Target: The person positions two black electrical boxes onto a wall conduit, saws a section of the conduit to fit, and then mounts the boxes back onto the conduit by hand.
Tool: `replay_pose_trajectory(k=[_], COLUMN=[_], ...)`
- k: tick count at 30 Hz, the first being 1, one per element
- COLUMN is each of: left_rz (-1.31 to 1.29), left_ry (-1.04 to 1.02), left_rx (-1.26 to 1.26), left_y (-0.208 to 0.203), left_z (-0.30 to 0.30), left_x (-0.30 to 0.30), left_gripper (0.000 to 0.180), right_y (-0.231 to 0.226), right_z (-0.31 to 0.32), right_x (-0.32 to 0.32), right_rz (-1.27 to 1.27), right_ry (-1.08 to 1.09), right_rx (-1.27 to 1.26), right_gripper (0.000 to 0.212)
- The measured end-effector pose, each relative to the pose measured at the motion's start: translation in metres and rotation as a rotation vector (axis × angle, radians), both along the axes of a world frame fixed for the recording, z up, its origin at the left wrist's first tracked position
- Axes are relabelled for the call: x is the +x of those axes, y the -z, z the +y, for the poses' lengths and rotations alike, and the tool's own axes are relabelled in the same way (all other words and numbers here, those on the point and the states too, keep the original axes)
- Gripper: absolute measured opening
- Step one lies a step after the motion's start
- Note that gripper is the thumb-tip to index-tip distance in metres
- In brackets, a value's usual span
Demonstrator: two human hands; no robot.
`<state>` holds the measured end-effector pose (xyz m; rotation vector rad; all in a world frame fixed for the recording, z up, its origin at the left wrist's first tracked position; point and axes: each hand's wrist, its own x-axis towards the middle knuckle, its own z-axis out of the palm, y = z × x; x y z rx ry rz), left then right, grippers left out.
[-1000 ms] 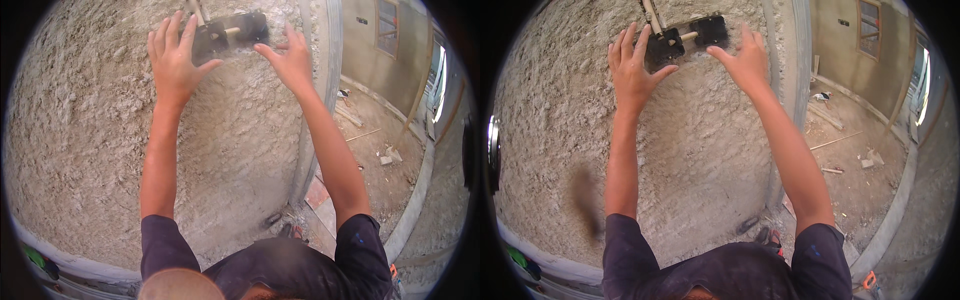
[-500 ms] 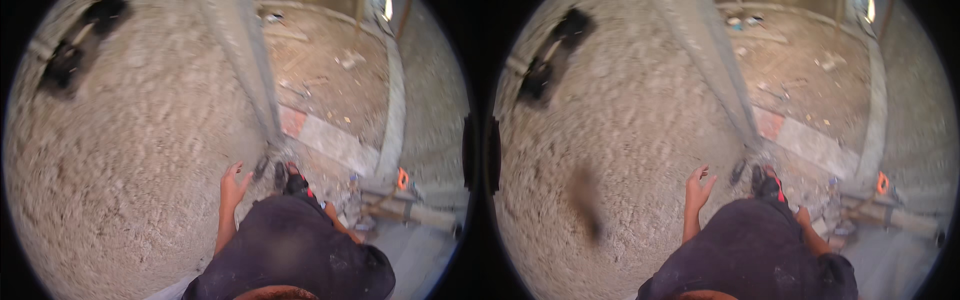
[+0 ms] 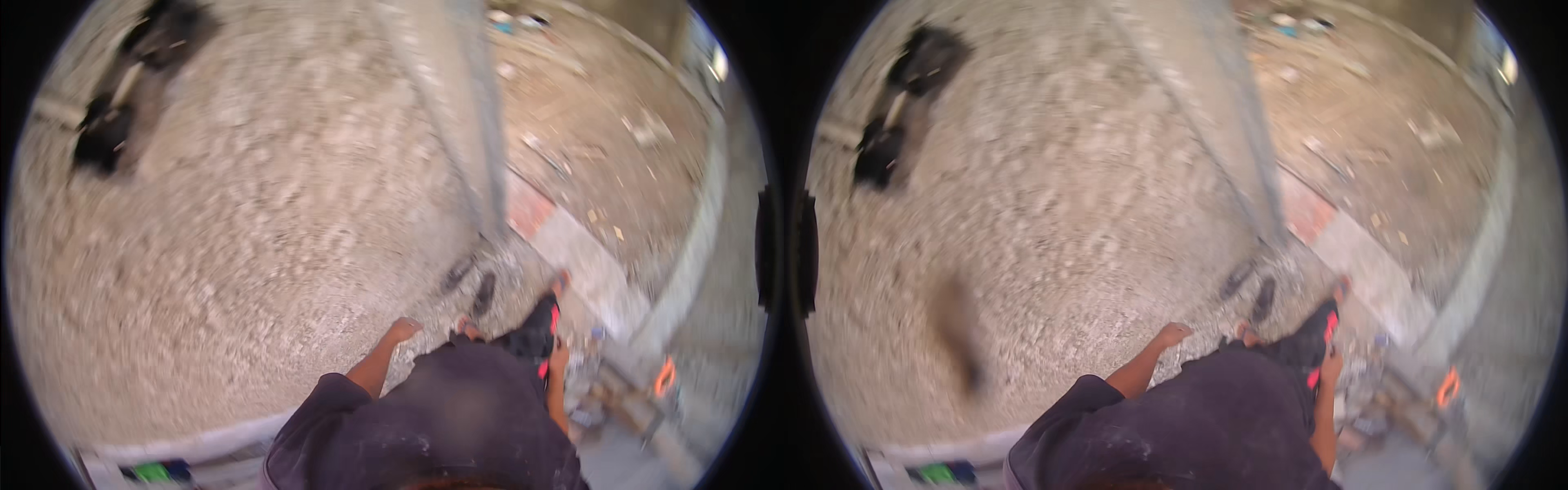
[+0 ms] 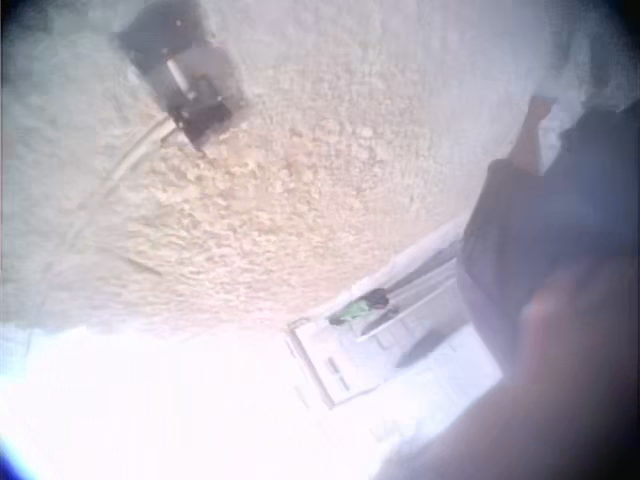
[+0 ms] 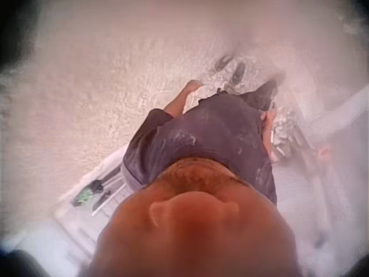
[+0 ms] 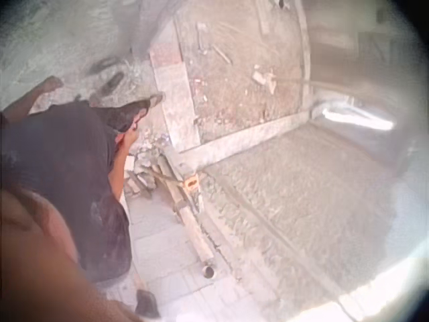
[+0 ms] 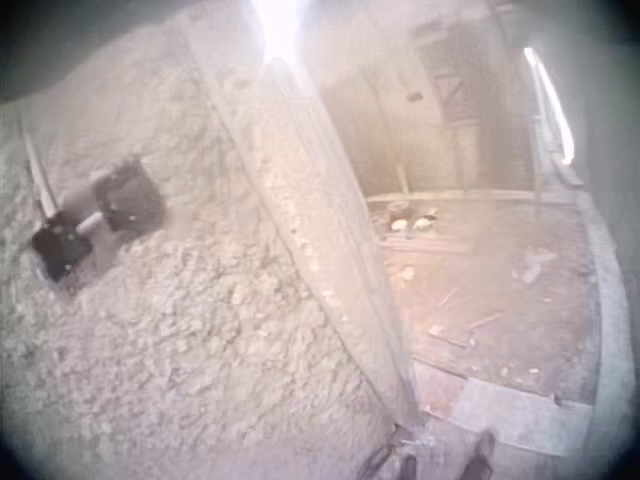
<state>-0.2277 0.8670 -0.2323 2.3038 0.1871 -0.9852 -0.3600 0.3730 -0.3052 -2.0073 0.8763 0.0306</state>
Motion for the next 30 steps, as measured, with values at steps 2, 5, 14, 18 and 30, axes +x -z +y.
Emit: replay_pose_trajectory(k=[2, 5, 14, 18, 30], left_rz=[-0.144, -0.214, -0.099, -0.138, -0.129], left_ry=[-0.087, -0.18, -0.288, -0.227, 0.074], left_rx=[0.014, 0.126, -0.019, -0.1, -0.019], left_y=[-0.004, 0.0, 0.011, -0.023, -0.008], left_z=[-0.025, -0.066, -0.308, -0.409, -0.365], left_x=[0.025, 0.05, 0.075, 0.105, 0.11], left_gripper=[0.041, 0.044, 0.05, 0.054, 0.041], right_y=[-0.001, -0.016, 0.033, 0.033, -0.021], right_z=[-0.023, -0.071, -0.321, -0.438, -0.432], right_x=[0.026, 0.052, 0.128, 0.2, 0.346], right_rz=[-0.104, 0.044, 0.506, 0.368, 0.147], right_ry=[-0.065, -0.076, -0.509, -0.38, 0.078], right_rx=[-0.05, 0.018, 0.077, 0.098, 0.434], right_gripper=[0.042, 0.041, 0.04, 0.037, 0.052])
